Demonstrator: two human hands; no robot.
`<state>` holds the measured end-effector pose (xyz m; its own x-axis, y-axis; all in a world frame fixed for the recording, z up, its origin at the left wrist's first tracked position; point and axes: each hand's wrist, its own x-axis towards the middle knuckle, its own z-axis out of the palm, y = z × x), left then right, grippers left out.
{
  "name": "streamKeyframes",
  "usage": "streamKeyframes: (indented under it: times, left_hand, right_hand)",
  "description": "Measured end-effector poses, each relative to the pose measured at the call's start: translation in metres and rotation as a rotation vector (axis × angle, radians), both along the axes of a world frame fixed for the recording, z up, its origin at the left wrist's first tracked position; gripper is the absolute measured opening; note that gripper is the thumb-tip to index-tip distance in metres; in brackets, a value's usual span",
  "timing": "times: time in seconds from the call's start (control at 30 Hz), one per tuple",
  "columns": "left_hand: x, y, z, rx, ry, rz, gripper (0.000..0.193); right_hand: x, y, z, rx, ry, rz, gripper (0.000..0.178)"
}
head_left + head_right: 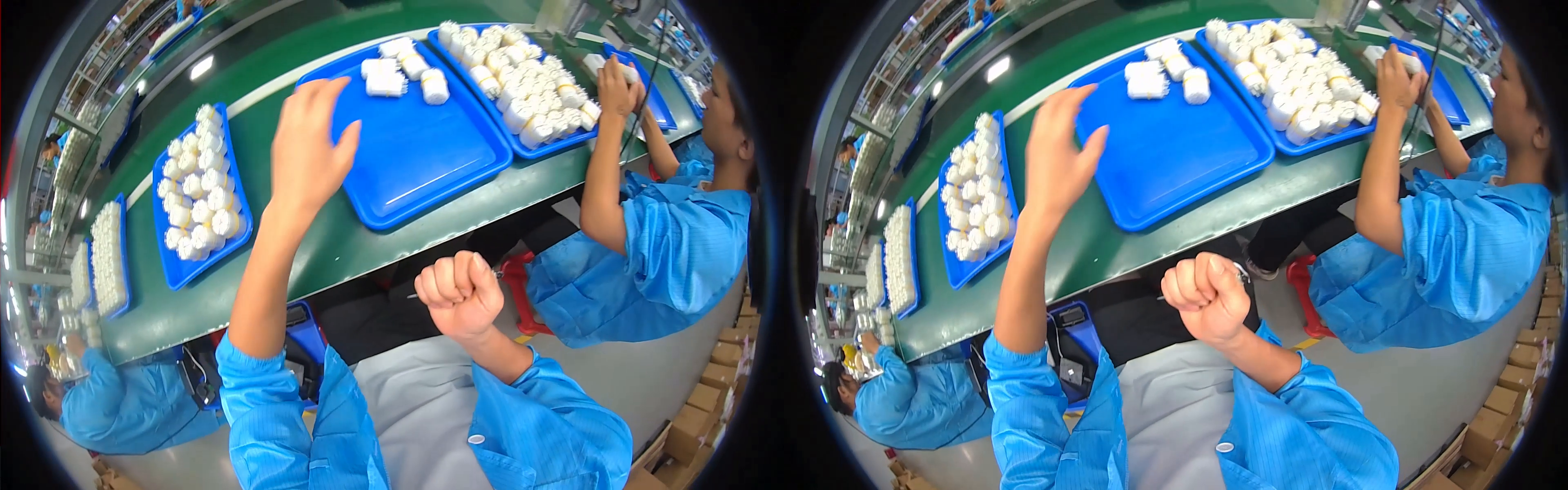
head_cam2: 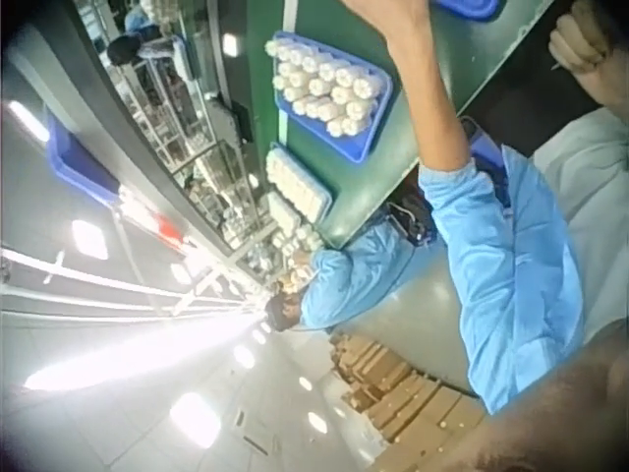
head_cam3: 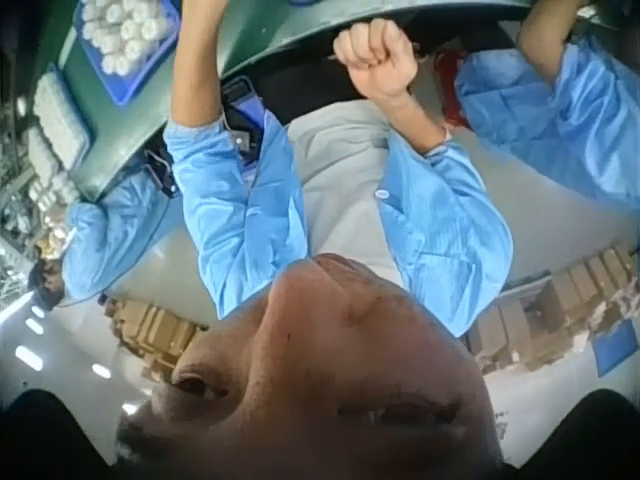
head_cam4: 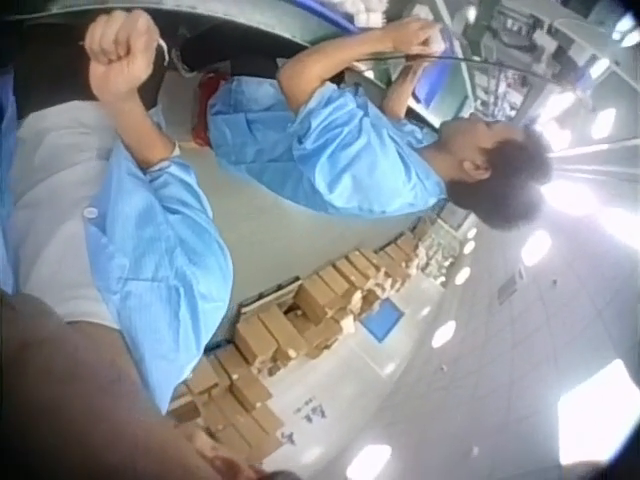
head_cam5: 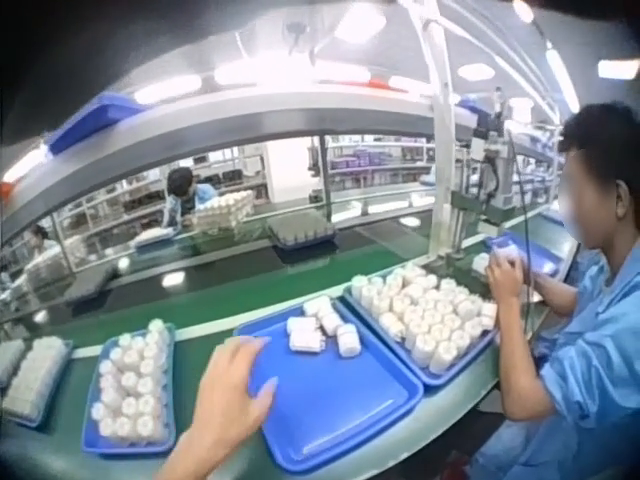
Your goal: The person picks up bundled plastic components, works on their ends using a small pointed tool, and places the bundles onto a blue tray.
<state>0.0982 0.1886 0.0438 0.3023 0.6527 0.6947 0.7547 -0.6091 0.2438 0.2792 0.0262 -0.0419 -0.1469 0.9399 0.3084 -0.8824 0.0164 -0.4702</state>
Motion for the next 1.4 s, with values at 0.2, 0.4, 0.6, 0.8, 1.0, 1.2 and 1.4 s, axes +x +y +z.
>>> streamKeyframes:
  times: [0.2, 0.4, 0.6, 0.8, 1.0, 1.2, 1.4]
  left_hand:
    - [0.069, 0.103, -0.025, -0.009, 0.410, -0.007, 0.046]
    - [0.090, 0.102, -0.024, 0.013, 0.432, 0.067, 0.041]
    - [0.063, 0.045, -0.006, -0.378, -0.136, 0.110, 0.035]
    - [-0.008, -0.023, 0.012, -0.369, -0.044, 0.274, 0.022]
    - [-0.037, -0.055, -0.018, -0.456, 0.005, 0.280, 0.016]
    - [-0.043, -0.053, -0.022, -0.417, -0.054, 0.232, 0.012]
    - [-0.041, -0.044, -0.018, -0.490, -0.004, 0.181, 0.012]
  right_hand:
    - [0.036, -0.002, 0.004, -0.027, 0.040, -0.070, 0.047]
    - [0.051, 0.001, 0.005, -0.058, 0.136, -0.074, 0.047]
    - [0.054, -0.003, 0.001, -0.093, 0.139, -0.050, 0.046]
    - [0.040, 0.002, -0.001, -0.093, 0.113, -0.040, 0.046]
    - [0.012, 0.002, -0.001, -0.103, 0.092, 0.012, 0.046]
    - [0.000, 0.001, 0.002, -0.110, 0.074, 0.023, 0.046]
    - [-0.001, -0.007, 0.006, -0.118, 0.064, 0.018, 0.046]
